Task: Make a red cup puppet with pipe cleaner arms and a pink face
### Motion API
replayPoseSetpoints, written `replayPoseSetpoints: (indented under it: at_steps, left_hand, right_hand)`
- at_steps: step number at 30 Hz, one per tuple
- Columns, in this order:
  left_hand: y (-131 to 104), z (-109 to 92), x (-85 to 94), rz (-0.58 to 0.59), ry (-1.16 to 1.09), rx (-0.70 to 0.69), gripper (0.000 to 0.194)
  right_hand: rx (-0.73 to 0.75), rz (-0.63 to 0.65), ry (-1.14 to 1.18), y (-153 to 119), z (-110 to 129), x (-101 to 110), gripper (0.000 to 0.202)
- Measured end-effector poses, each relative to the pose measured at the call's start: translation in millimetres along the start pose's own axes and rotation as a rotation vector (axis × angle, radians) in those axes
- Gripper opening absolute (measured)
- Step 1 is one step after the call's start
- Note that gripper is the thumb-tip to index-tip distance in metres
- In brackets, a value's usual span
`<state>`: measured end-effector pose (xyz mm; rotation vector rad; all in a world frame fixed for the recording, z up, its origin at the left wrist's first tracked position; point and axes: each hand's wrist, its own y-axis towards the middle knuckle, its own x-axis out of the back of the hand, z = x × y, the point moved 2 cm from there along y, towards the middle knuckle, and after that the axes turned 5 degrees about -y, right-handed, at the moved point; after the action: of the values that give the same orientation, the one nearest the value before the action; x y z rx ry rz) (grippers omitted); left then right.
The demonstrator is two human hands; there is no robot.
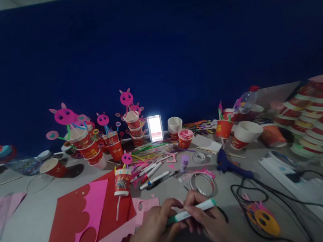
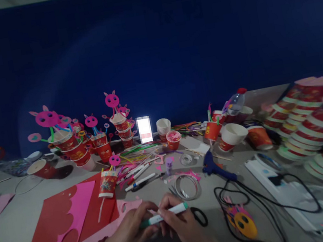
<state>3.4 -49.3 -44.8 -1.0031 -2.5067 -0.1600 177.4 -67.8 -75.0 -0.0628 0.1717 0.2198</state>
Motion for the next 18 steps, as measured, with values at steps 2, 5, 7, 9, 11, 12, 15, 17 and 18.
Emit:
replayPoseSetpoints:
  at_steps: [2, 5, 7, 9, 11, 12, 15, 17, 18]
  left_hand:
    - [-3, 3, -0.4, -0.001, -0.076, 0.017, 0.032]
    - [-10, 11, -0.2, -0.050, -0.086, 0.045, 0.036]
    - [-15, 15, 0.8, -0.072, 0.022, 0.016, 0.035]
    - [-22, 16, 2.1, -0.097, 0.189, -0.061, 0.035]
    - [-30, 15, 2.7, -0.145, 0.349, -0.165, 0.033]
    - [-33, 13, 2.1, -0.172, 0.411, -0.219, 0.032]
    - [-42, 10, -4.0, -0.233, 0.498, -0.336, 0.031]
    - [-46, 10, -11.0, -0.242, 0.510, -0.361, 0.033]
    - [-46, 11, -14.7, -0.239, 0.515, -0.359, 0.035]
  right_hand:
    - [-0.009, 0.070, -0.022, -1, 2, 0, 0.043]
    - [-0.081, 0.249, -0.013, -3, 7, 4, 0.042]
    - [-0.151, 0.345, -0.007, -5, 8, 7, 0.051]
    - [-0.187, 0.357, -0.067, -9, 7, 10, 0.054]
    - [-0.138, 0.295, -0.213, -13, 7, 8, 0.048]
    - [-0.098, 0.260, -0.307, -16, 7, 6, 0.043]
    - [-0.014, 0.225, -0.539, -24, 2, -6, 0.031]
    - [-0.022, 0.246, -0.563, -27, -5, -12, 0.029]
    - [-0.025, 0.256, -0.550, -28, -8, -14, 0.030]
